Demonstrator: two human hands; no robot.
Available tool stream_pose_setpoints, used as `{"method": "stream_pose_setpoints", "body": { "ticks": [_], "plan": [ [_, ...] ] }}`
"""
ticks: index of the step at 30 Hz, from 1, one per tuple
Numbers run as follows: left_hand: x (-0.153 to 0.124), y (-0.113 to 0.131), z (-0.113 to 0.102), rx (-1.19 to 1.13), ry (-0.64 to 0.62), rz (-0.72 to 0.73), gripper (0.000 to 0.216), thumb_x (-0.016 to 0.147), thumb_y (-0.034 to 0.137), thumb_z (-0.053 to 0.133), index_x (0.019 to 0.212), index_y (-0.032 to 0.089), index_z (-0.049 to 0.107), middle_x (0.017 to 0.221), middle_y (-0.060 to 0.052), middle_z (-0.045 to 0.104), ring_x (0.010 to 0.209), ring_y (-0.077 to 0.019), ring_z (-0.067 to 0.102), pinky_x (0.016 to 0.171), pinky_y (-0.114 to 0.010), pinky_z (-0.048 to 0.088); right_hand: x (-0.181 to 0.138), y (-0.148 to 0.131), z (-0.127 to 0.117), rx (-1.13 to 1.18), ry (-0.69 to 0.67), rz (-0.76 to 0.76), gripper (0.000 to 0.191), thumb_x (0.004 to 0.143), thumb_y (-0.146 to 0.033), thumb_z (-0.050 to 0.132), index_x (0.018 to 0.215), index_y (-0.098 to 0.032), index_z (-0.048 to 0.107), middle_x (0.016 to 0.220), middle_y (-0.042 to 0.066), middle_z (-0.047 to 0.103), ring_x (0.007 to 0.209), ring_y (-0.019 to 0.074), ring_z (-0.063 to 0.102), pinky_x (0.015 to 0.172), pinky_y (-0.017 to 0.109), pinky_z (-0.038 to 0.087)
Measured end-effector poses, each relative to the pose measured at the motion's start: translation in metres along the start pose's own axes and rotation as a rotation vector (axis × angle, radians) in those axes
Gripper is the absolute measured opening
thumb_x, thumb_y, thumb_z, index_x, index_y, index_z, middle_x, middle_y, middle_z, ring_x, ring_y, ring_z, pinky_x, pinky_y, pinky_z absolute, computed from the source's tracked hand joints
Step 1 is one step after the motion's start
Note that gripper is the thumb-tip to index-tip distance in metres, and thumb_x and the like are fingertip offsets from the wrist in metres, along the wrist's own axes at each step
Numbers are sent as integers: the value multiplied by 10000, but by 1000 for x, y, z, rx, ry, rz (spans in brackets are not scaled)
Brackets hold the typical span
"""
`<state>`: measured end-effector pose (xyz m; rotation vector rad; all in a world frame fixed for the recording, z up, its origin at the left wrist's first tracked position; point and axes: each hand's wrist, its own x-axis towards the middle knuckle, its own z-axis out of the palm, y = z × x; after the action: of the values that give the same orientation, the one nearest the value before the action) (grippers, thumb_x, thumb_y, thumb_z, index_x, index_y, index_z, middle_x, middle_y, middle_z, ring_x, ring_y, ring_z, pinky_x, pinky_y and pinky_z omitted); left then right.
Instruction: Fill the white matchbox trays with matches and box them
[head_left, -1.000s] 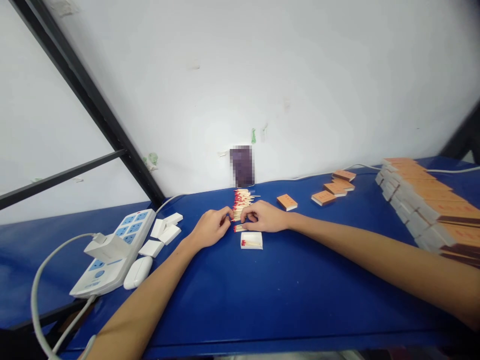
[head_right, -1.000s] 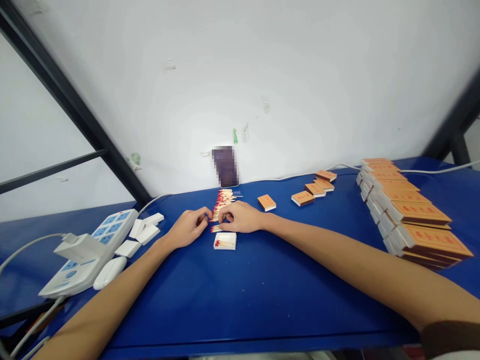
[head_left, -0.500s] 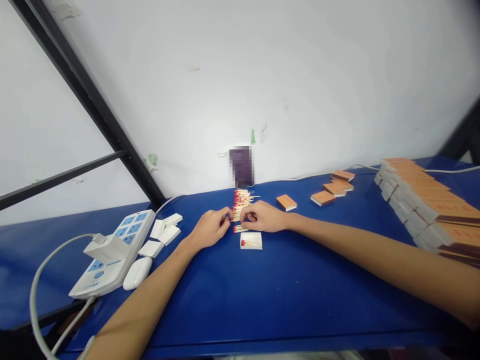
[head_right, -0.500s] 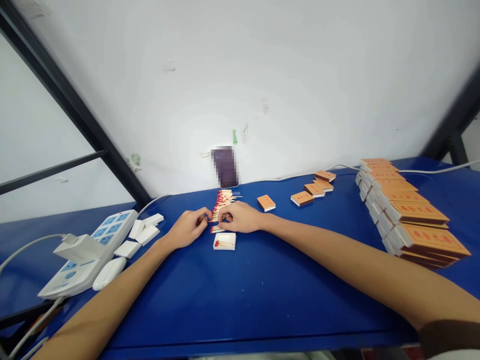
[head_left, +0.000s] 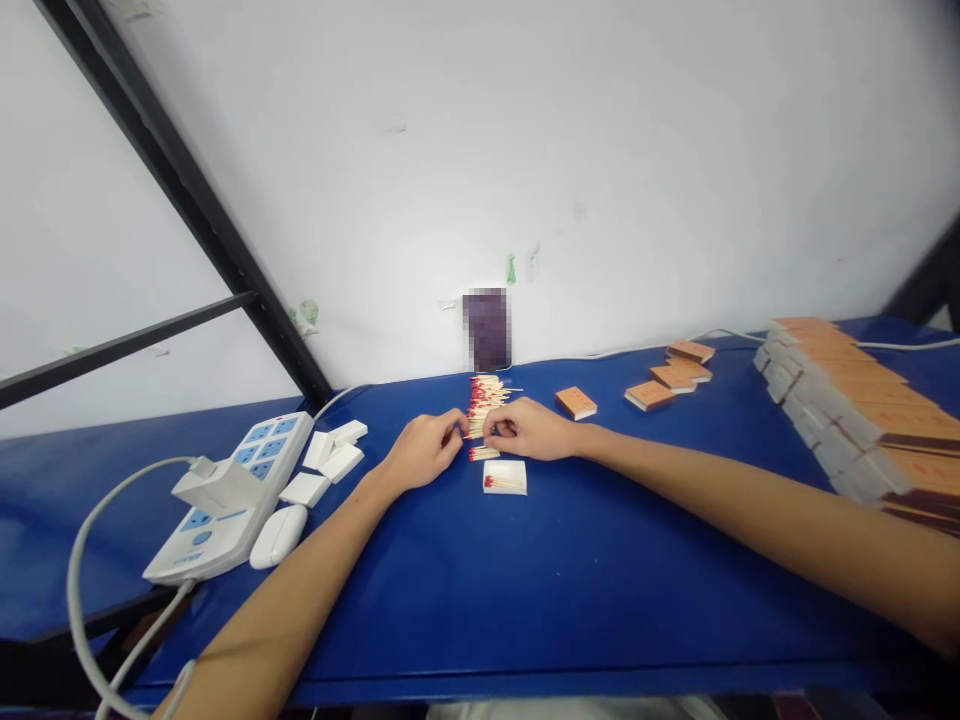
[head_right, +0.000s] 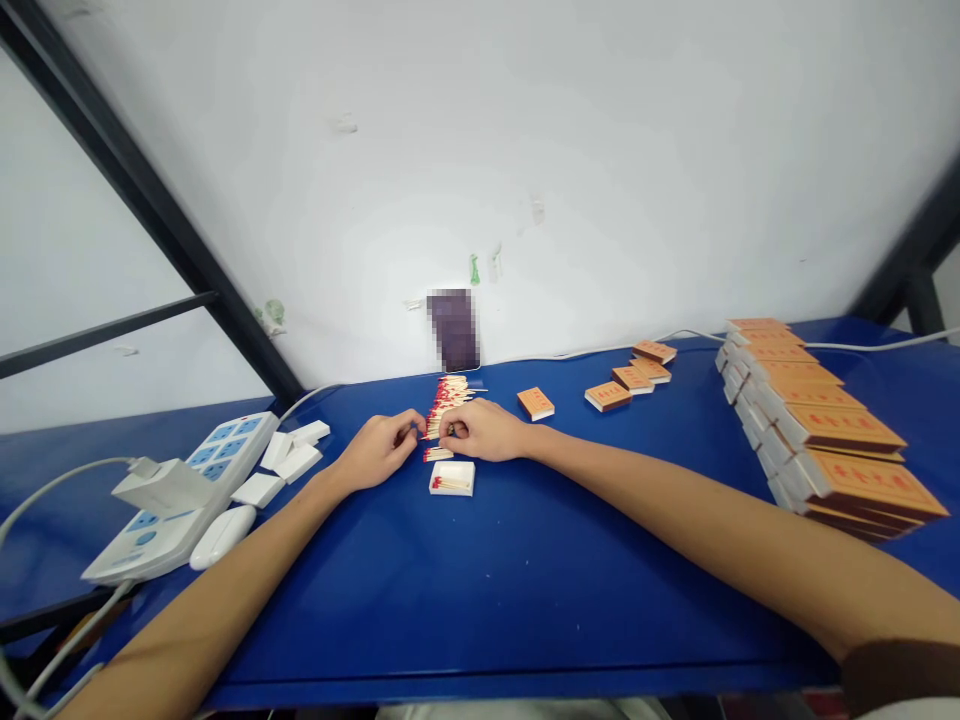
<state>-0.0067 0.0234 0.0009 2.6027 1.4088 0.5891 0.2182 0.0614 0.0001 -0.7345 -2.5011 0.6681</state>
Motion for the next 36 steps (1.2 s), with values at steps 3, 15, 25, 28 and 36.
{"method": "stream_pose_setpoints", "body": {
  "ticks": [3, 15, 25, 28, 36],
  "plan": [
    [0, 0, 0, -1, 11, -7, 190, 871, 163, 417, 950, 205, 584, 578, 49, 507, 500, -118, 436, 546, -236, 301, 0, -1, 0, 15, 3, -20, 110, 822, -237, 608, 841, -160, 684, 591, -48, 514, 561, 85, 446, 579, 215, 304],
    [-5, 0, -1, -18, 19, -46, 171, 884, 187, 418, 930, 210, 582, 576, 52, 519, 504, -113, 450, 555, -233, 306, 1, 7, 1, 45, 82, -31, 159, 846, -229, 539, 880, -161, 678, 584, -49, 482, 548, 90, 398, 577, 218, 305],
    [-7, 4, -3, -60, 1, -61, 153, 856, 193, 456, 932, 196, 588, 553, 68, 497, 504, -101, 457, 556, -227, 312, -1, 3, 0, -60, 60, -111, 172, 781, -138, 562, 853, -155, 717, 582, -42, 524, 542, 87, 445, 594, 215, 334],
    [-5, 5, -8, -67, -27, -80, 117, 833, 206, 486, 878, 187, 592, 547, 69, 482, 502, -95, 448, 548, -223, 312, -1, 6, 2, -79, 73, -147, 178, 797, -143, 556, 854, -159, 724, 624, -24, 580, 565, 91, 474, 602, 216, 342],
    [1, -3, -16, -116, -137, -109, 147, 857, 283, 503, 841, 181, 607, 583, 52, 526, 524, -99, 469, 541, -219, 328, -2, 5, 2, -24, 78, -129, 266, 834, -130, 514, 969, -154, 742, 764, 26, 705, 595, 106, 543, 606, 218, 381]
  ]
}}
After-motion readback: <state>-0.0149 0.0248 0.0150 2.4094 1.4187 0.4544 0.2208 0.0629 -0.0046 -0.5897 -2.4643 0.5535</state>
